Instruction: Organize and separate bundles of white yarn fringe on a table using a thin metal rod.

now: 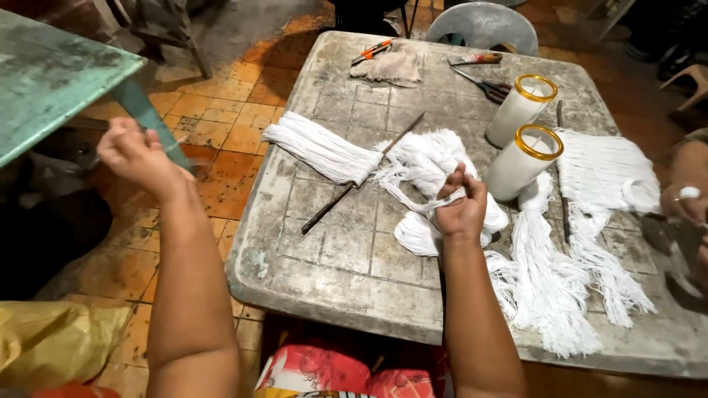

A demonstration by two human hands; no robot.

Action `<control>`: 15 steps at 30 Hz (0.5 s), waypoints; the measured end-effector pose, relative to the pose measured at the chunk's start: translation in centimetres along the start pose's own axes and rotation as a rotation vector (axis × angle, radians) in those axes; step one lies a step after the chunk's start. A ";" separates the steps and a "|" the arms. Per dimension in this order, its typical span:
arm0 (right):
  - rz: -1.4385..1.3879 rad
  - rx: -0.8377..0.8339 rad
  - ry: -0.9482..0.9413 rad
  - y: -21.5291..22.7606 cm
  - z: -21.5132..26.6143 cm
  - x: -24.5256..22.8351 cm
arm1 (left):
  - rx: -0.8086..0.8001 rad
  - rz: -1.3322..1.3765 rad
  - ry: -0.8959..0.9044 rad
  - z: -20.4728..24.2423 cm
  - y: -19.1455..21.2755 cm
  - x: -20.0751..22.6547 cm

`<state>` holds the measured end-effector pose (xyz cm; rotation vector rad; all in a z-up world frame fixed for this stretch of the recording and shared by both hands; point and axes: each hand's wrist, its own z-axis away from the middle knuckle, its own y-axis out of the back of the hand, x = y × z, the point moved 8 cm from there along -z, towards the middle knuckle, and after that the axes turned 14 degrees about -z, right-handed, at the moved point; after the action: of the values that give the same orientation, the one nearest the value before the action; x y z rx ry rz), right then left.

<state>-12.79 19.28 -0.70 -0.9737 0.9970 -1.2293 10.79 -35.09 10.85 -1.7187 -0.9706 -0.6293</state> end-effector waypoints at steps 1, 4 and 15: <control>-0.005 0.001 -0.002 0.4 0.0 0.2 | -0.003 -0.002 -0.004 1.4 -0.2 0.7; 0.474 -0.087 0.094 -0.3 1.3 0.6 | -0.429 -0.207 0.127 7.0 -4.7 0.9; 1.592 -0.776 0.475 -4.6 6.6 4.3 | -1.435 -0.636 -0.242 30.6 -19.7 -2.4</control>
<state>-7.39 14.89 5.26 -0.1239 2.0604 0.3585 -8.19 -4.02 8.62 -2.7302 -1.3726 -1.8793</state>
